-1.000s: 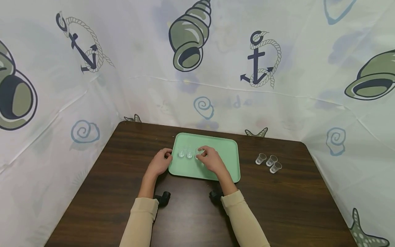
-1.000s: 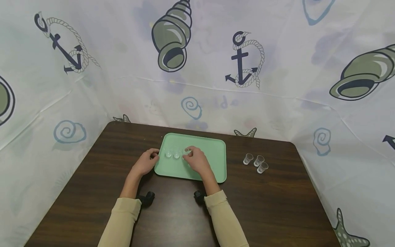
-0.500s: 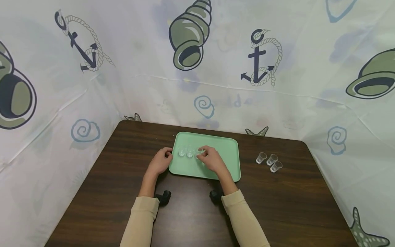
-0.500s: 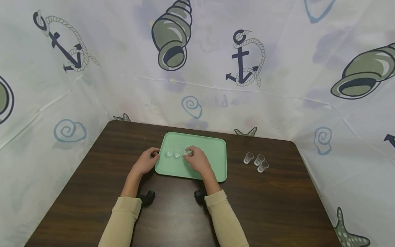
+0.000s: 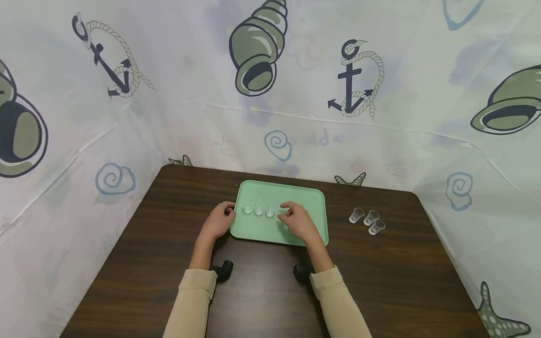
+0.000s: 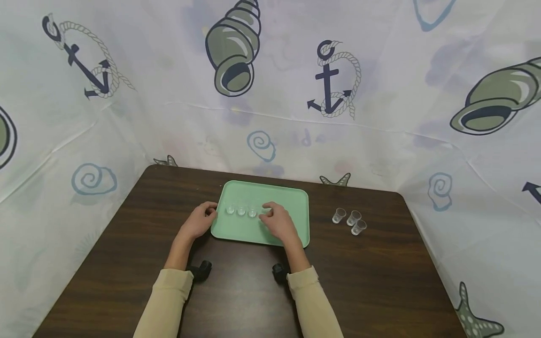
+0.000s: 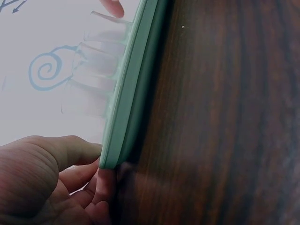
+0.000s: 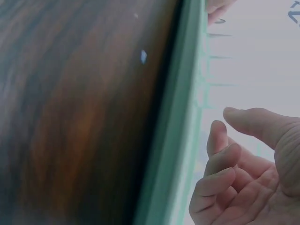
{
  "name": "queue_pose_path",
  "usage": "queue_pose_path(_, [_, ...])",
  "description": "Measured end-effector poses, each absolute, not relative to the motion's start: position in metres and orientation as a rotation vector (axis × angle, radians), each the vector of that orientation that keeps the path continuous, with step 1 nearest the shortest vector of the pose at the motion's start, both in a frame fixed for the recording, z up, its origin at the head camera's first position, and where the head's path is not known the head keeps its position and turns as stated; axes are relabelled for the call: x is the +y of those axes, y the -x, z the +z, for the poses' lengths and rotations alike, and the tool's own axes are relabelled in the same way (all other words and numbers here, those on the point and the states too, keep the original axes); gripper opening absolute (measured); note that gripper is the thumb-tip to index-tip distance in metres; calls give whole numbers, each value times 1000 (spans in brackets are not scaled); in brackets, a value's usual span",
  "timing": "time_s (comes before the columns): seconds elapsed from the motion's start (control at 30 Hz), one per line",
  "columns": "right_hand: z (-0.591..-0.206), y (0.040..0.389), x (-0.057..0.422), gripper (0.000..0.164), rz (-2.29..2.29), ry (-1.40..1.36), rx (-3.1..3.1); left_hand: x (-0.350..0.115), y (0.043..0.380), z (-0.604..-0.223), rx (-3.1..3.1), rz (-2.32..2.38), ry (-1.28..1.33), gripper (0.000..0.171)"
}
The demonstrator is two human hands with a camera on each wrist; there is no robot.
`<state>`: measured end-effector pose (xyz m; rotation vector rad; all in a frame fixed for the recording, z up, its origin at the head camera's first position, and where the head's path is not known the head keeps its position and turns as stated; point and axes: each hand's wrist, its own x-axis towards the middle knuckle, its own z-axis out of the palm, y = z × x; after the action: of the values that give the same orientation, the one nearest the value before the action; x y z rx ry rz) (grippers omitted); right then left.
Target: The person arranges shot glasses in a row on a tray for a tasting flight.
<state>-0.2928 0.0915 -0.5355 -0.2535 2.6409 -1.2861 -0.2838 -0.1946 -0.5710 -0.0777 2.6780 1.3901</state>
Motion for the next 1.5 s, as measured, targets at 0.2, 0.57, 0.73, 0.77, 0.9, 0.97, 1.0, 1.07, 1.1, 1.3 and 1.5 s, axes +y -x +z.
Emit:
queue_pose_path(0.2, [-528,288,107,41,-1263,217,2681,-196,283,-572,2682,1385,85,46])
queue_pose_path(0.57, [-516,279,145,48,-1298,63,2733,-194,283,-572,2674,1388,86,47])
queue_pose_path(0.73, [-515,279,163,48,-1361,-15,2741,-193,281,-573,2671,1393,87,47])
queue_pose_path(0.77, [-516,280,166,48,-1373,-23,2740,-193,281,-573,2671,1396,90,47])
queue_pose_path(0.9, [-517,281,179,49,-1411,-44,2744,-193,282,-573,2682,1394,91,46])
queue_pose_path(0.97, [-517,282,186,50,-1419,-46,2752,-193,283,-573,2690,1389,90,45])
queue_pose_path(1.0, [-516,282,190,50,-1425,-55,2757,-193,283,-573,2693,1387,89,45])
queue_pose_path(1.07, [-516,282,198,51,-1426,-77,2775,-192,283,-573,2695,1385,85,45])
queue_pose_path(1.1, [-516,282,202,51,-1422,-93,2784,-192,283,-573,2693,1387,81,45])
queue_pose_path(1.3, [-517,282,228,53,-1389,-188,2823,-192,282,-571,2684,1392,80,45])
queue_pose_path(1.5, [-518,283,250,63,-1315,-260,2862,-193,281,-571,2678,1393,83,46])
